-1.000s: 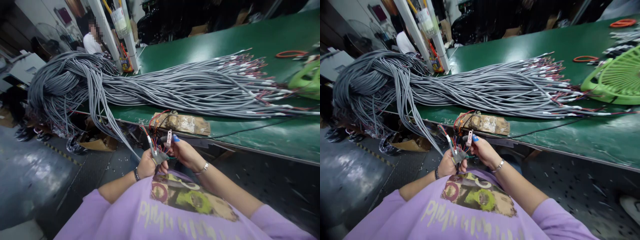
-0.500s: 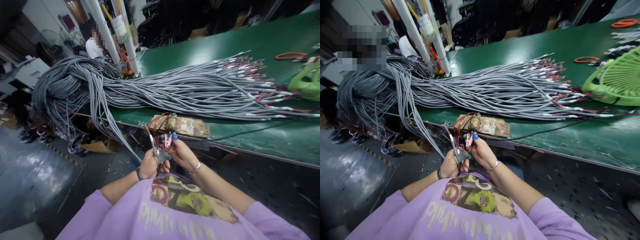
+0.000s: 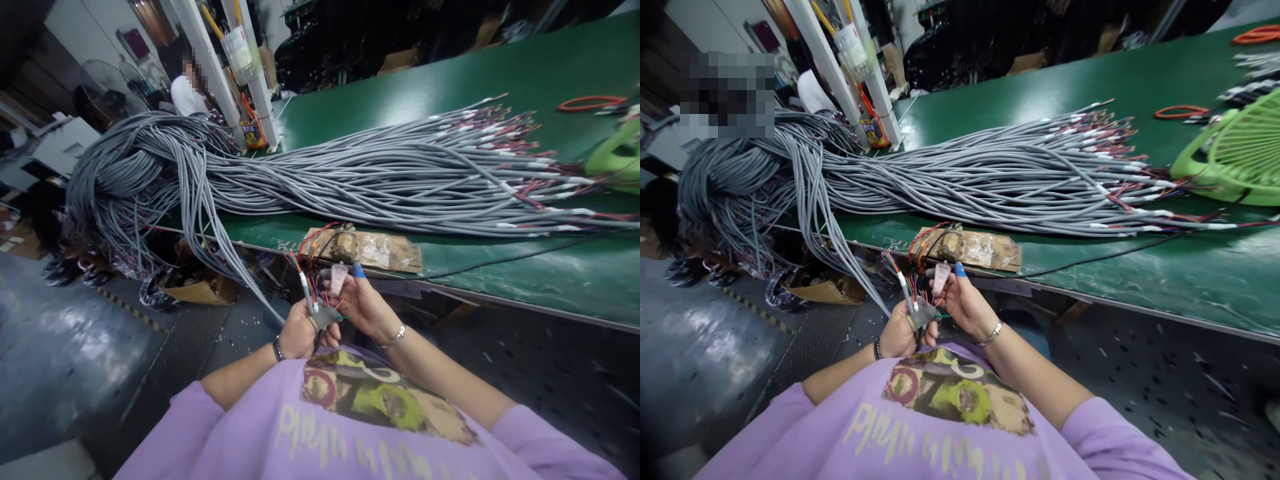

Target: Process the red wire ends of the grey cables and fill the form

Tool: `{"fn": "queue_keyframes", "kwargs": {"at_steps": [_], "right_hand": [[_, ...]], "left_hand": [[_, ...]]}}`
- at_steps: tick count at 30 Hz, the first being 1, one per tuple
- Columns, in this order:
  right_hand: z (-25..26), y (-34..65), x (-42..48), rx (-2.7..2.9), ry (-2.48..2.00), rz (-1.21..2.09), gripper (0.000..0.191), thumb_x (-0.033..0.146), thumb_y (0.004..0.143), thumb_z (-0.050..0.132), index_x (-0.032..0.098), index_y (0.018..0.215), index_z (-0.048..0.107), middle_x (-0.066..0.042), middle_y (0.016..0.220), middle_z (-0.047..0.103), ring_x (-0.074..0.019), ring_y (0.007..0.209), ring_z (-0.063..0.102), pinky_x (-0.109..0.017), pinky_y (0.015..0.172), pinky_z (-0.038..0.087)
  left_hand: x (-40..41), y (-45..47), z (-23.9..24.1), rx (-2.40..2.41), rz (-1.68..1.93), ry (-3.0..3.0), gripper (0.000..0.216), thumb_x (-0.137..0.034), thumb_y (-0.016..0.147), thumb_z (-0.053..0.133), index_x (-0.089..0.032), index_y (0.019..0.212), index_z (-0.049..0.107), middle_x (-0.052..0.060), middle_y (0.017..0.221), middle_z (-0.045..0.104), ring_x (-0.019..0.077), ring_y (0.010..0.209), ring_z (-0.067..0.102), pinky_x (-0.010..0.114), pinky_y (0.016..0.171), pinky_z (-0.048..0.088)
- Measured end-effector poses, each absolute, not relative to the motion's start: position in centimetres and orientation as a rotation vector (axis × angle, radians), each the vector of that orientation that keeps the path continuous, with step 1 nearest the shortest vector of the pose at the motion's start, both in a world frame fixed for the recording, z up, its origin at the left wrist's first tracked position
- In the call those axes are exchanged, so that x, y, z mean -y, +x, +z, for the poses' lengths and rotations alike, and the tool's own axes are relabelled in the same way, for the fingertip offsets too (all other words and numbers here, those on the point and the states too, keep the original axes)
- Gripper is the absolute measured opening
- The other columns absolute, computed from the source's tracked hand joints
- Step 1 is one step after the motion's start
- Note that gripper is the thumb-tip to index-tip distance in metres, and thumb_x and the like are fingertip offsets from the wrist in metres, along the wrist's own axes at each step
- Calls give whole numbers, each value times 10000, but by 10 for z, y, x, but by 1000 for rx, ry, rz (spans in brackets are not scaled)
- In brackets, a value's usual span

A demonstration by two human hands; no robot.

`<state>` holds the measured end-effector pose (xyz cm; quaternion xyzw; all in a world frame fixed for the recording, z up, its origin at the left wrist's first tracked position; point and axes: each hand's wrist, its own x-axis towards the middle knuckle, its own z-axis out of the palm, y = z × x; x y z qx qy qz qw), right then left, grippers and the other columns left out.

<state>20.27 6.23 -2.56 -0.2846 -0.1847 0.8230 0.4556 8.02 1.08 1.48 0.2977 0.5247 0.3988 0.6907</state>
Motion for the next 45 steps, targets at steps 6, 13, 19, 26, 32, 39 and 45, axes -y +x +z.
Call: {"fn": "queue_keyframes", "kwargs": {"at_steps": [6,13,19,26,32,39,45], "right_hand": [[-21,206,-63,521,-775,1988,229,402,708,738,199,814,721,-8,734,670,-116,638,567,-226,586,465],[-19,201,-57,705,-930,1625,425,612,637,737,203,615,625,17,575,590,-119,541,484,-254,542,416],[-21,199,-65,535,-784,1936,404,591,600,781,214,693,671,-18,642,662,-160,560,564,-299,551,477],[-21,197,-68,474,-750,1927,272,476,655,791,233,687,673,-5,639,668,-159,576,578,-291,581,494],[-25,196,-66,454,-747,1940,285,502,679,765,233,725,682,-6,673,675,-155,604,580,-283,599,490],[-28,200,-64,439,-707,2020,393,618,728,664,227,769,677,-7,713,671,-122,573,554,-238,535,455],[-23,204,-62,469,-708,2007,289,492,720,725,213,791,697,-13,743,686,-123,621,569,-232,552,440]], "left_hand": [[-6,79,7,-1149,966,707,578,-625,478,810,-169,682,519,-1,456,622,119,316,545,163,301,338],[-12,84,9,-1174,1036,648,594,-617,430,824,-163,674,529,-18,436,603,105,305,528,153,297,321],[-14,85,10,-1182,1033,642,616,-622,416,824,-166,688,515,-14,439,603,107,304,523,152,292,296],[-13,84,5,-1201,1008,660,615,-631,416,816,-163,679,519,-9,434,598,104,301,522,151,296,288],[-12,84,5,-1215,995,672,587,-612,433,813,-169,670,511,-14,430,595,102,294,519,150,296,284],[-8,81,7,-1195,1001,672,602,-614,422,827,-172,677,508,-11,429,602,109,286,515,153,283,286],[-4,76,1,-1191,1038,739,558,-632,509,794,-162,662,534,9,456,622,119,318,550,157,297,317]]}}
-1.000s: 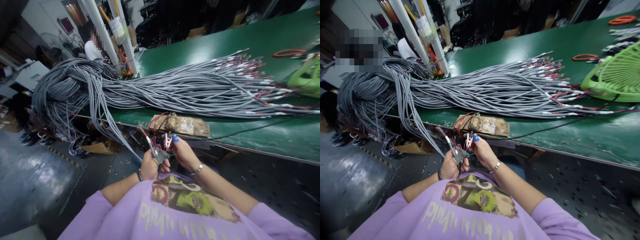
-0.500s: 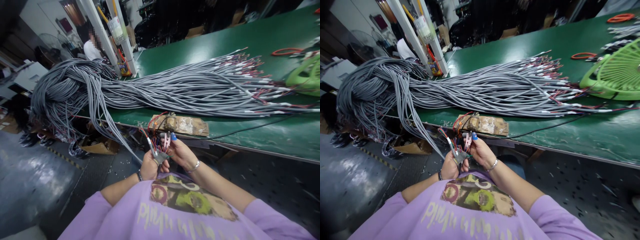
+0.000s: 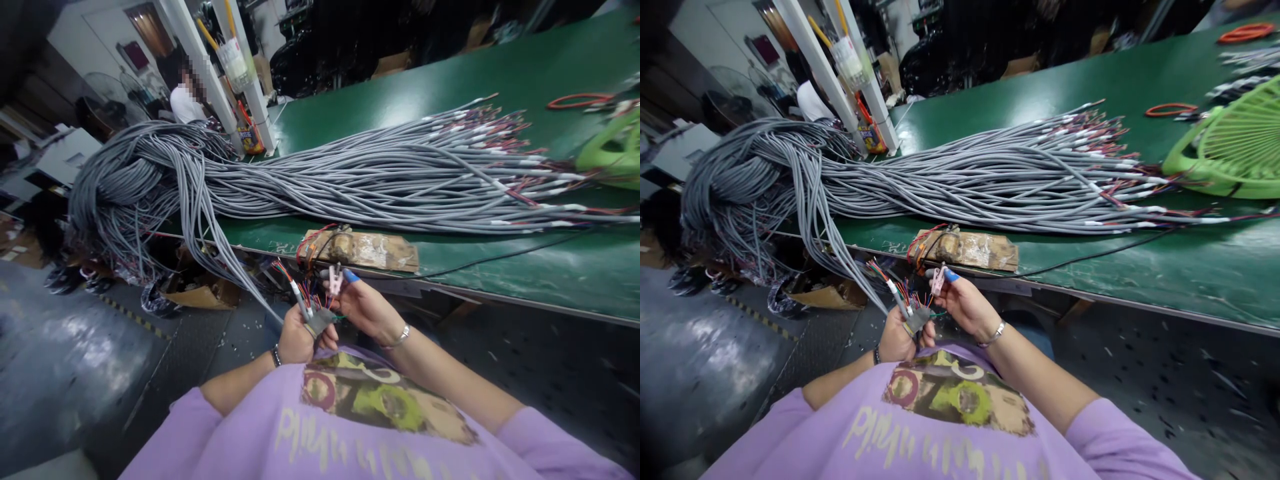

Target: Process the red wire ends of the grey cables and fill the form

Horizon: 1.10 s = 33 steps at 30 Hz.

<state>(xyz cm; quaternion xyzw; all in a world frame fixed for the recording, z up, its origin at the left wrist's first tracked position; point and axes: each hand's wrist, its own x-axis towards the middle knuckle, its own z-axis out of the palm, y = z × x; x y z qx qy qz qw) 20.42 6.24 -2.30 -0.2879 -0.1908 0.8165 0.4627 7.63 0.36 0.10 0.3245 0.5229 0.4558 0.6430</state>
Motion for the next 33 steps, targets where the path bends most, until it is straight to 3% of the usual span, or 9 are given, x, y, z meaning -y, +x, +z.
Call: {"fn": "queue_keyframes", "kwargs": {"at_steps": [7,22,33], "right_hand": [[-20,203,-62,479,-746,1966,271,482,716,732,215,737,692,-1,690,668,-126,588,547,-243,531,409],[-19,198,-64,419,-733,1940,410,502,475,879,204,712,725,11,655,663,-121,600,538,-240,577,460],[-21,201,-65,347,-701,2066,297,514,763,690,218,764,703,-4,719,684,-105,586,548,-219,534,432]], "left_hand": [[-9,81,-1,-1235,1109,693,578,-623,484,802,-169,714,528,-10,460,617,129,324,557,165,304,320],[-11,82,-6,-1259,1052,737,578,-636,496,785,-175,708,508,-13,455,616,118,318,550,155,303,283],[-6,77,-4,-1235,1125,709,587,-637,482,798,-167,705,528,0,453,622,129,315,553,156,296,313]]}}
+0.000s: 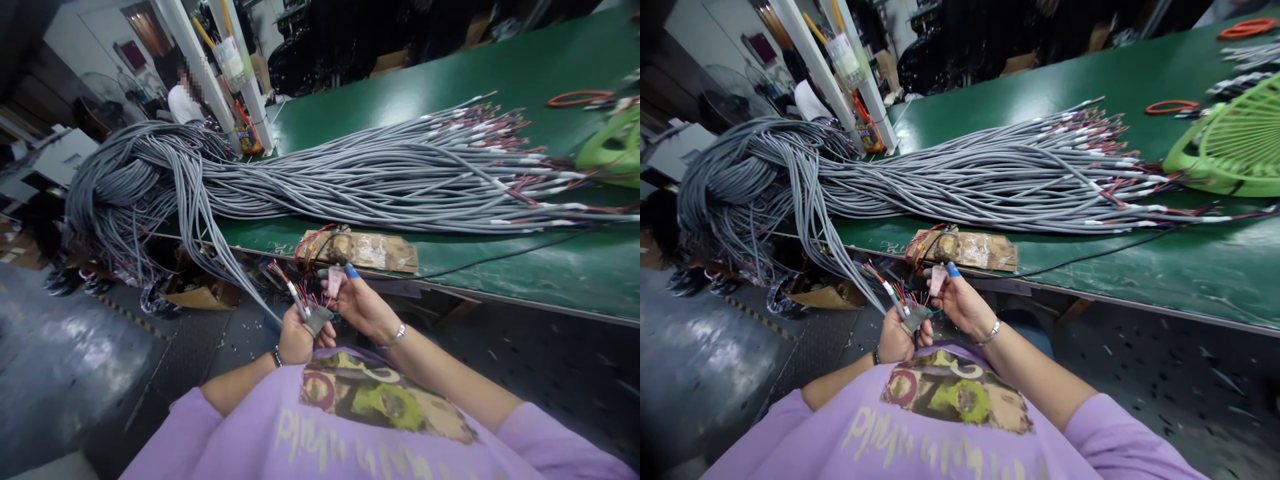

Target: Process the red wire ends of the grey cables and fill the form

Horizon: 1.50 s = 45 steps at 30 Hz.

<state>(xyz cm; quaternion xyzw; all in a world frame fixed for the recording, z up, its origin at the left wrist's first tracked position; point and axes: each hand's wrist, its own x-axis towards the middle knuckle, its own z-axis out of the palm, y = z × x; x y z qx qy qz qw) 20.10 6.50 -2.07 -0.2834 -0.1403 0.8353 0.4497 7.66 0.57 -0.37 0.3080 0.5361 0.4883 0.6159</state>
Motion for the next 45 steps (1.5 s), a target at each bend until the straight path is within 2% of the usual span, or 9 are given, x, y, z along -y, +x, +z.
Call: {"fn": "queue_keyframes", "kwargs": {"at_steps": [3,8,13,16,20,24,34,41,45], "right_hand": [[-20,203,-67,368,-705,2095,323,534,747,691,213,777,703,-10,737,691,-102,592,550,-214,528,426],[-19,202,-68,486,-744,1994,288,423,623,811,205,783,711,-6,739,692,-115,625,554,-224,541,419],[-23,200,-63,637,-833,1747,420,593,626,754,188,722,699,-21,687,675,-124,602,527,-249,546,402],[-25,199,-62,668,-831,1753,507,679,587,732,187,702,695,-35,688,681,-130,580,514,-268,544,406],[-26,197,-66,542,-744,1877,471,622,513,813,202,703,713,-33,679,685,-133,552,514,-273,526,419],[-29,194,-69,461,-710,1849,376,531,542,845,219,707,715,-11,650,681,-141,577,555,-259,526,438],[-33,193,-68,416,-686,1856,315,464,590,845,218,725,700,6,654,688,-128,578,577,-257,572,460],[-39,198,-62,446,-644,1966,447,629,606,760,224,777,679,-5,723,681,-122,595,558,-237,545,444],[-39,210,-56,557,-661,2079,494,666,583,747,201,706,633,-2,663,628,-117,588,535,-232,541,437]], "left_hand": [[-5,74,-3,-1253,1150,686,591,-639,463,800,-175,684,509,-3,447,615,129,306,544,155,290,299],[-8,76,-1,-1295,1176,641,575,-621,471,795,-181,691,496,-17,441,600,122,295,528,152,286,267],[-11,81,3,-1335,1140,602,583,-615,460,796,-183,702,487,-25,443,591,117,294,518,158,289,264],[-12,82,3,-1318,1119,611,573,-612,483,788,-181,712,490,-25,451,591,111,298,515,161,297,270],[-11,83,0,-1304,1110,626,605,-641,474,782,-179,732,488,-19,462,604,113,307,525,158,299,275],[-11,84,-6,-1295,1077,631,624,-664,466,777,-181,731,482,-22,444,592,119,299,524,158,293,264],[-10,86,-5,-1284,1031,655,628,-704,477,750,-181,702,485,-27,424,564,116,303,526,159,294,264],[-7,84,-2,-1278,1031,659,631,-708,481,745,-186,697,464,-19,440,593,109,293,519,156,297,252],[-3,76,-8,-1275,1008,718,625,-706,506,742,-180,733,493,-7,463,615,119,320,547,159,310,277]]}}
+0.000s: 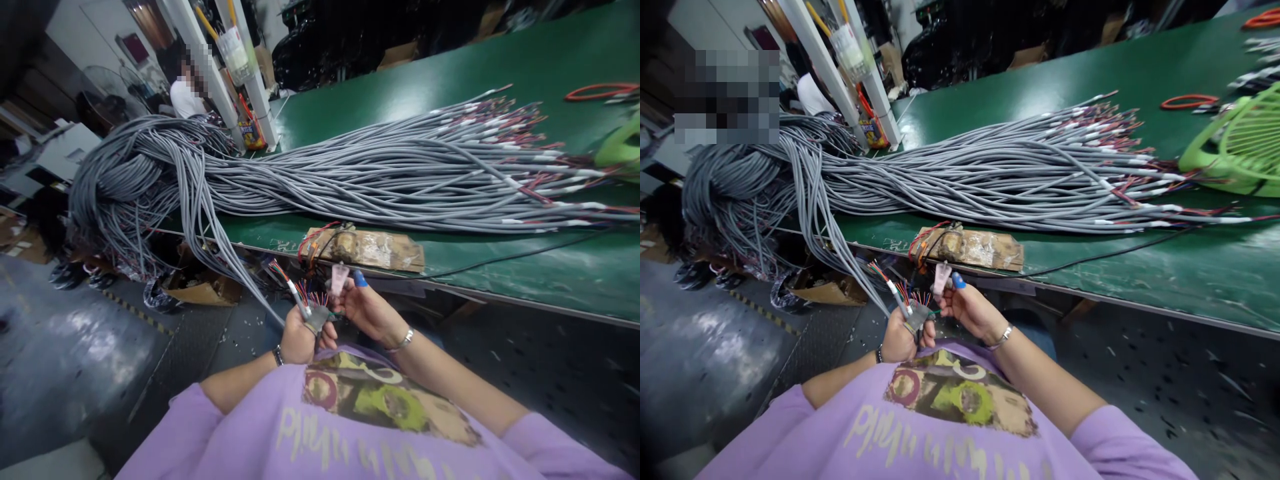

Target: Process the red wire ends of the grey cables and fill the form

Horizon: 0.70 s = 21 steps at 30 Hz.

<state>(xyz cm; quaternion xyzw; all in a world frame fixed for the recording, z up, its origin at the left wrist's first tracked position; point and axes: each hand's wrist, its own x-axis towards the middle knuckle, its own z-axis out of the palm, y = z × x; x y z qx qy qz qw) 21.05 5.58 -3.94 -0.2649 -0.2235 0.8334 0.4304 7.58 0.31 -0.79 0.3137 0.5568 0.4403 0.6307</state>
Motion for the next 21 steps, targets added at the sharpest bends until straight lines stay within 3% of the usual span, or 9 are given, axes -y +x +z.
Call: {"fn": "queue_keyframes", "kwargs": {"at_steps": [6,13,16,21], "right_hand": [[-23,224,-52,1036,-823,2084,434,524,562,827,166,662,604,29,587,547,-87,520,426,-238,512,357],[-10,221,-53,1369,-892,1894,456,577,580,780,154,653,625,27,610,576,-99,571,434,-253,567,351],[-16,220,-52,1340,-900,1839,444,574,610,765,153,672,639,20,630,592,-104,584,448,-253,568,355],[-31,227,-48,1002,-876,1983,418,552,645,762,165,746,638,8,645,599,-100,551,466,-252,542,366]], "left_hand": [[1,68,-8,-1284,904,851,588,-704,545,728,-181,692,503,0,463,602,118,346,558,172,327,305],[-5,64,-3,-1110,591,958,525,-616,569,777,-163,685,540,17,486,622,123,368,562,198,375,404],[-8,64,-2,-1091,553,920,531,-614,544,789,-154,657,549,29,484,625,127,367,566,193,362,394],[-10,68,-7,-1208,836,784,580,-657,514,771,-166,702,526,4,455,600,121,329,545,169,314,309]]}}
